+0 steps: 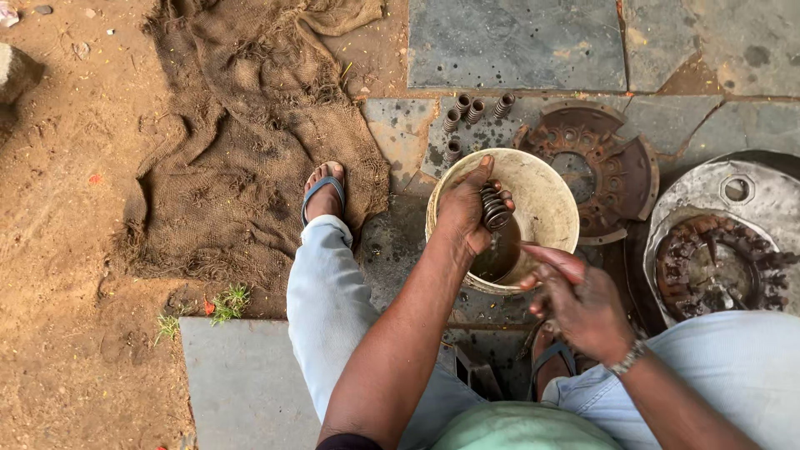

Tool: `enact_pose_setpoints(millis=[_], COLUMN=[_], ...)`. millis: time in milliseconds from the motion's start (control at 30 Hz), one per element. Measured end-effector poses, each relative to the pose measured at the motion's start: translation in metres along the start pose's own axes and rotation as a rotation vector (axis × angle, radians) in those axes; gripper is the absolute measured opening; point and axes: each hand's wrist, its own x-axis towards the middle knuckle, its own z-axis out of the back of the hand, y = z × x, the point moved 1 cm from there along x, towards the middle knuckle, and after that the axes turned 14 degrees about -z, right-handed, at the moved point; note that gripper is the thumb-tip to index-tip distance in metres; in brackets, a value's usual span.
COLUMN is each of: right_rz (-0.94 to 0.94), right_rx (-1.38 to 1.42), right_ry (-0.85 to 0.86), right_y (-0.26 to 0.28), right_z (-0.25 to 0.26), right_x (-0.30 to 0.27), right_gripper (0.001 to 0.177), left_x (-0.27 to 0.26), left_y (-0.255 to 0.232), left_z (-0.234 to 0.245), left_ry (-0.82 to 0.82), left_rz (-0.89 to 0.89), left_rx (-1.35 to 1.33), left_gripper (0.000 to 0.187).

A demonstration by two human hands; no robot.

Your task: The person cleans mechanical springs and small metal components by dipping them into a bucket of liquid and scrubbing them with a small piece of abrasive material and a thin metal rod.

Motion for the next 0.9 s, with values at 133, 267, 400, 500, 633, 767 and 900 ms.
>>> enact_pose_setpoints(millis=[133, 267, 400, 500, 633, 767, 900], right_rz=[0.135, 0.262, 0.354, 0.029, 0.118, 0.191, 0.187], right_rx=[0.007, -0.020, -0.145, -0.803, -0.976, -1.067, -1.115], right_ry=[-0.139, -0.212, -0.297, -0.318, -0.247, -0.216, -0.150], right_y=[-0.008, 0.007, 0.024, 0.027, 0.027, 0.016, -0.004], right_z=[0.017, 0.004, -0.020, -0.032, -0.038, -0.033, -0.030], right_x=[-0.006, -0.013, -0.012, 0.015, 0.045, 0.038, 0.020], right_gripper=[0.037, 0.031, 0.037, 0.048, 0.030, 0.026, 0.091], left_x=[0.001, -0.008, -0.016, -0.028, -0.027, -0.034, -0.012], left_y=[-0.001, -0.002, -0.008, -0.007, -0.007, 0.012, 0.017], left_z=[-0.004, -0.007, -0.015, -0.021, -0.018, -0.006, -0.003], left_ry=[-0.050, 0.012, 0.037, 0.077, 0.030, -0.055, -0.067], left_rz=[0.055, 0.074, 0.119, -0.081, -0.146, -0.054, -0.192], left_rx=[-0.057, -0.105, -0.191, 0.063, 0.147, 0.245, 0.425], left_gripper=[0.027, 0.027, 0.026, 0.023, 0.022, 0.031, 0.038])
